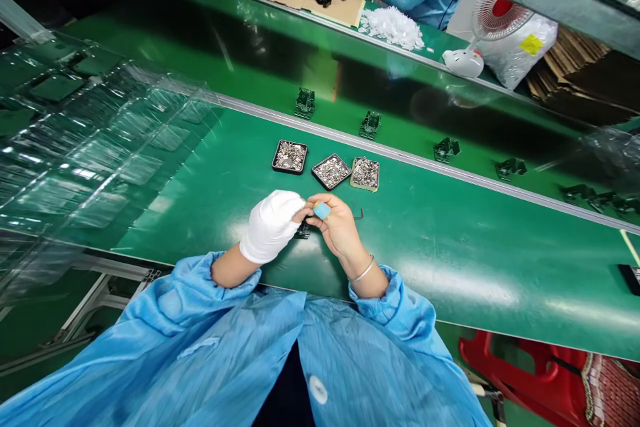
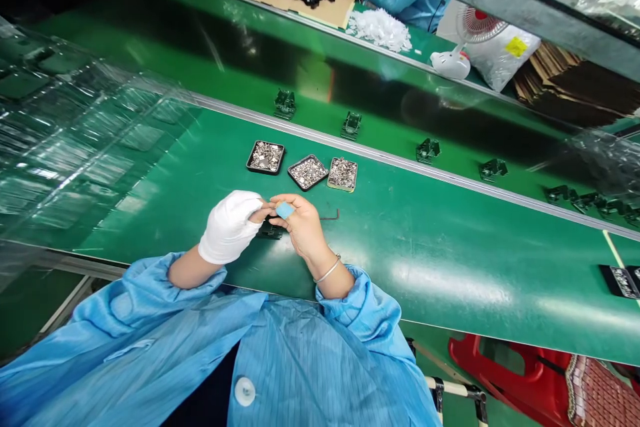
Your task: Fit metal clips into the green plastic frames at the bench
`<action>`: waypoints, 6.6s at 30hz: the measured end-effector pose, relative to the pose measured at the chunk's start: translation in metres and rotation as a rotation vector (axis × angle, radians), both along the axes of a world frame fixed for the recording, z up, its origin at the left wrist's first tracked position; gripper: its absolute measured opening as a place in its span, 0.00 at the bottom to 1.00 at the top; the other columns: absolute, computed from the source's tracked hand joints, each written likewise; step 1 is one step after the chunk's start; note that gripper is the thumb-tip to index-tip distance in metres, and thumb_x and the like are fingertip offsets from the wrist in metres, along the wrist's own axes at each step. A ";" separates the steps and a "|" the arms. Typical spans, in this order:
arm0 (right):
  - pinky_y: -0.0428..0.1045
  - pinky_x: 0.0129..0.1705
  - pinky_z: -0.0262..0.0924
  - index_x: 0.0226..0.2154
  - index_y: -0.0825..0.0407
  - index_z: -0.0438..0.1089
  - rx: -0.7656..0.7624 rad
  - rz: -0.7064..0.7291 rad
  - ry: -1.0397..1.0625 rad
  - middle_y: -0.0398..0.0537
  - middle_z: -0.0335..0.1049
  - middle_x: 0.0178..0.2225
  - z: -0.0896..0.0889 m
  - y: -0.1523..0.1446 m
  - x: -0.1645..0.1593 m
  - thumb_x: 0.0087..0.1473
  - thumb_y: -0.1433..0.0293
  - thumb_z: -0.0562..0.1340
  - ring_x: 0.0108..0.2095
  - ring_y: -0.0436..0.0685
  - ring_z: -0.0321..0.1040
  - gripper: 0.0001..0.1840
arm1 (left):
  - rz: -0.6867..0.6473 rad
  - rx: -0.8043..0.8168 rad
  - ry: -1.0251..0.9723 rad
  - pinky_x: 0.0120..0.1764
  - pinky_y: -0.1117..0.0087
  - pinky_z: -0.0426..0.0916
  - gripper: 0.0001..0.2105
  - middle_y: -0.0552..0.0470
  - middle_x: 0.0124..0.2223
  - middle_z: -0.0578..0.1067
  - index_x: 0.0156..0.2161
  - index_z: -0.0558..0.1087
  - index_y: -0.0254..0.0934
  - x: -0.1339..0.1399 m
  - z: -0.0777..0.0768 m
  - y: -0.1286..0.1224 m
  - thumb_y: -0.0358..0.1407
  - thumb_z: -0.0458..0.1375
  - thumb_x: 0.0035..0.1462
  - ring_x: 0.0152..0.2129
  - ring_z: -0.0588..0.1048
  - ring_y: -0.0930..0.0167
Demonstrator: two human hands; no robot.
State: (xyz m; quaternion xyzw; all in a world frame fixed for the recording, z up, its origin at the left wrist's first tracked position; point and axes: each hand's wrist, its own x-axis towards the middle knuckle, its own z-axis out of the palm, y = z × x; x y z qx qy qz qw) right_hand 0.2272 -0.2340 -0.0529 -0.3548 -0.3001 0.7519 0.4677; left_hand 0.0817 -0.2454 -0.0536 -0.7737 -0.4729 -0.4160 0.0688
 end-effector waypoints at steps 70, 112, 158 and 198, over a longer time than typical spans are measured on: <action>0.50 0.49 0.63 0.41 0.52 0.66 0.943 0.286 -1.216 0.52 0.72 0.42 -0.019 -0.009 0.016 0.54 0.79 0.53 0.45 0.57 0.69 0.14 | -0.193 -0.698 0.008 0.44 0.62 0.69 0.18 0.45 0.44 0.73 0.47 0.68 0.36 -0.023 -0.006 -0.014 0.43 0.54 0.54 0.41 0.73 0.62; 0.45 0.45 0.60 0.45 0.47 0.70 0.793 0.583 -1.379 0.44 0.71 0.44 -0.019 -0.009 0.038 0.56 0.77 0.53 0.44 0.53 0.68 0.17 | -0.086 -0.654 -0.073 0.52 0.55 0.67 0.27 0.39 0.50 0.72 0.52 0.63 0.33 -0.048 -0.041 -0.037 0.47 0.57 0.51 0.49 0.72 0.56; 0.53 0.55 0.58 0.34 0.51 0.70 0.866 0.242 -1.064 0.48 0.74 0.40 -0.009 -0.010 0.029 0.58 0.69 0.59 0.43 0.53 0.70 0.04 | -0.208 -0.473 -0.232 0.57 0.54 0.64 0.35 0.35 0.61 0.62 0.61 0.54 0.36 -0.036 -0.034 -0.039 0.50 0.59 0.54 0.59 0.65 0.56; 0.55 0.48 0.57 0.42 0.57 0.68 0.698 -0.080 -1.713 0.56 0.72 0.37 -0.011 0.081 0.110 0.57 0.81 0.49 0.40 0.60 0.66 0.17 | -0.068 -0.366 -0.107 0.53 0.59 0.68 0.15 0.44 0.53 0.73 0.51 0.68 0.36 -0.030 0.000 -0.010 0.40 0.53 0.61 0.50 0.72 0.63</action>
